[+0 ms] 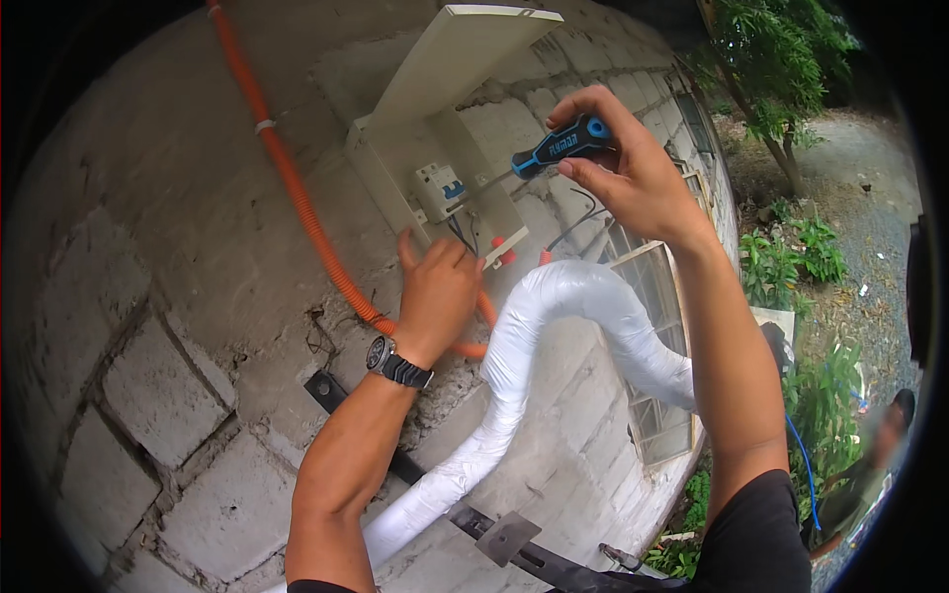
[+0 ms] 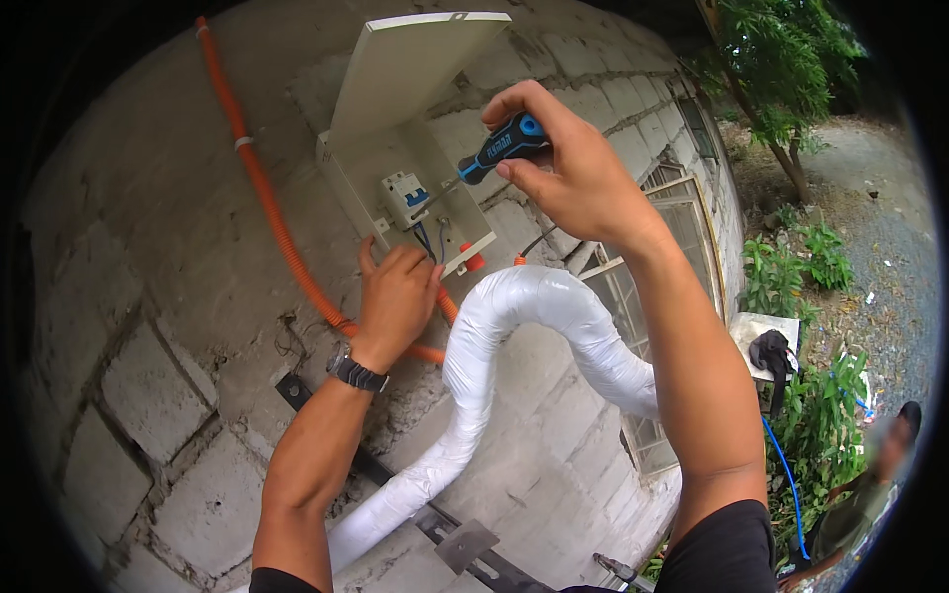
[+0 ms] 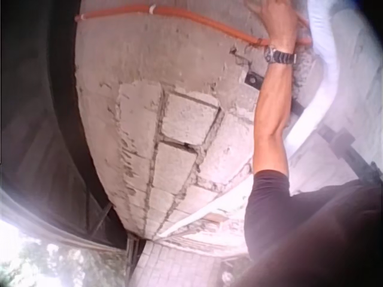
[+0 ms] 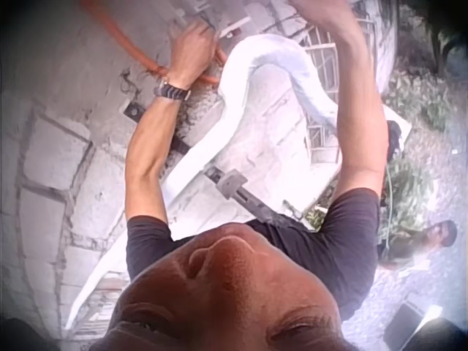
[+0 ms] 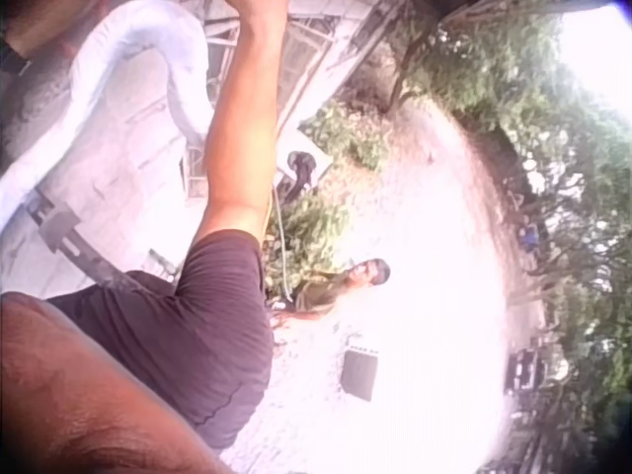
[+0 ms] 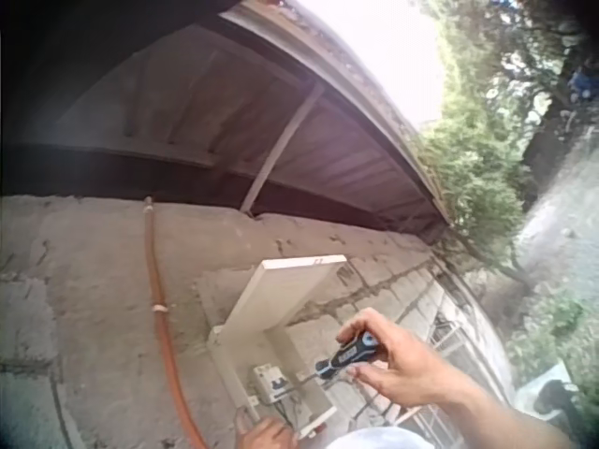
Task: The person uses a wrench, a screwdriver, and pliers to manipulate a conduit and connect wires within an electrical box mounted on an outdoor concrete wall.
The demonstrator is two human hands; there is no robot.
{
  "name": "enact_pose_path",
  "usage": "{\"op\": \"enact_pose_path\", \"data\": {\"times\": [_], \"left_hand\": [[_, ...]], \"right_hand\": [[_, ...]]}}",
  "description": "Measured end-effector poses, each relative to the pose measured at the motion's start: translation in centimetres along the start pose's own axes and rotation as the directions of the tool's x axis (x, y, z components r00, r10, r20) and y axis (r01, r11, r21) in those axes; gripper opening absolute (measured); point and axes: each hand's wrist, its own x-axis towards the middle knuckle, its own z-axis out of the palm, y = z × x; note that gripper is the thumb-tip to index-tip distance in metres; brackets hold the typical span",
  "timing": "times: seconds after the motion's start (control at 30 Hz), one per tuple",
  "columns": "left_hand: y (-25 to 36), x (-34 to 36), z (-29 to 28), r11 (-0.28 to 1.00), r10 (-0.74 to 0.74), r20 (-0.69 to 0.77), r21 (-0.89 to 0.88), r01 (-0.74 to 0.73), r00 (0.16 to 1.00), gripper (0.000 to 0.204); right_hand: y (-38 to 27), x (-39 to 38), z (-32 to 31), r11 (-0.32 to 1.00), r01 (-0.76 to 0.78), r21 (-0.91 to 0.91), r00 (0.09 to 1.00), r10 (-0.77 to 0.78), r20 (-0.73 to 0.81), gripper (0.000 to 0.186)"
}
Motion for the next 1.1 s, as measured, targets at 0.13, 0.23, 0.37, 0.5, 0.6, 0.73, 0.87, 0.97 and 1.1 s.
{"op": "enact_pose_path", "data": {"times": [0.13,0.23,0.37,0.5,0.6,0.73,0.87,0.97,1.1], "left_hand": [[0.2,0.1,0.1,1.000,0.018,0.001,0.017,-0.018,1.000,0.014],[0.3,-0.1,0.2,0.998,0.042,0.006,0.040,-0.042,0.999,0.014],[1.0,0.2,0.6,0.994,-0.062,-0.013,0.086,0.062,0.998,0.013],[1.5,0.9,0.3,0.978,-0.039,-0.026,0.202,0.043,0.999,0.012],[0.1,0.2,0.0,0.974,0.138,0.082,0.168,-0.151,0.987,0.014],[1.4,-0.5,-0.6,0.992,0.099,0.102,0.069,-0.106,0.990,0.015],[1.9,-0.5,-0.7,0.995,0.002,0.080,0.101,-0.010,0.997,0.018],[1.8,-0.1,-1.1,0.998,-0.025,0.085,0.068,0.019,0.996,0.020],[1.8,-0.3,-0.4,0.992,-0.044,0.049,0.124,0.037,0.998,0.022]], "right_hand": [[1.2,-0.3,0.3,0.983,0.173,0.062,0.984,-0.175,0.018,0.044],[-0.3,-0.6,1.1,0.999,0.048,-0.012,0.995,-0.049,-0.087,0.045],[-0.7,-0.7,1.5,0.980,-0.076,-0.182,0.989,0.052,-0.138,0.045],[0.8,-1.0,1.6,0.997,-0.033,-0.071,0.981,0.019,-0.191,0.043],[1.6,-0.8,1.5,0.999,0.020,-0.031,0.980,-0.026,-0.196,0.043],[0.1,-0.3,1.2,0.982,-0.178,-0.069,0.973,0.165,-0.164,0.041],[-0.5,-0.4,1.7,0.960,-0.191,-0.203,0.968,0.150,-0.201,0.041],[0.2,-0.7,1.7,0.994,0.082,-0.074,0.982,-0.093,-0.165,0.041],[-0.5,-1.0,2.2,0.997,0.059,-0.055,0.985,-0.068,-0.160,0.040]]}}
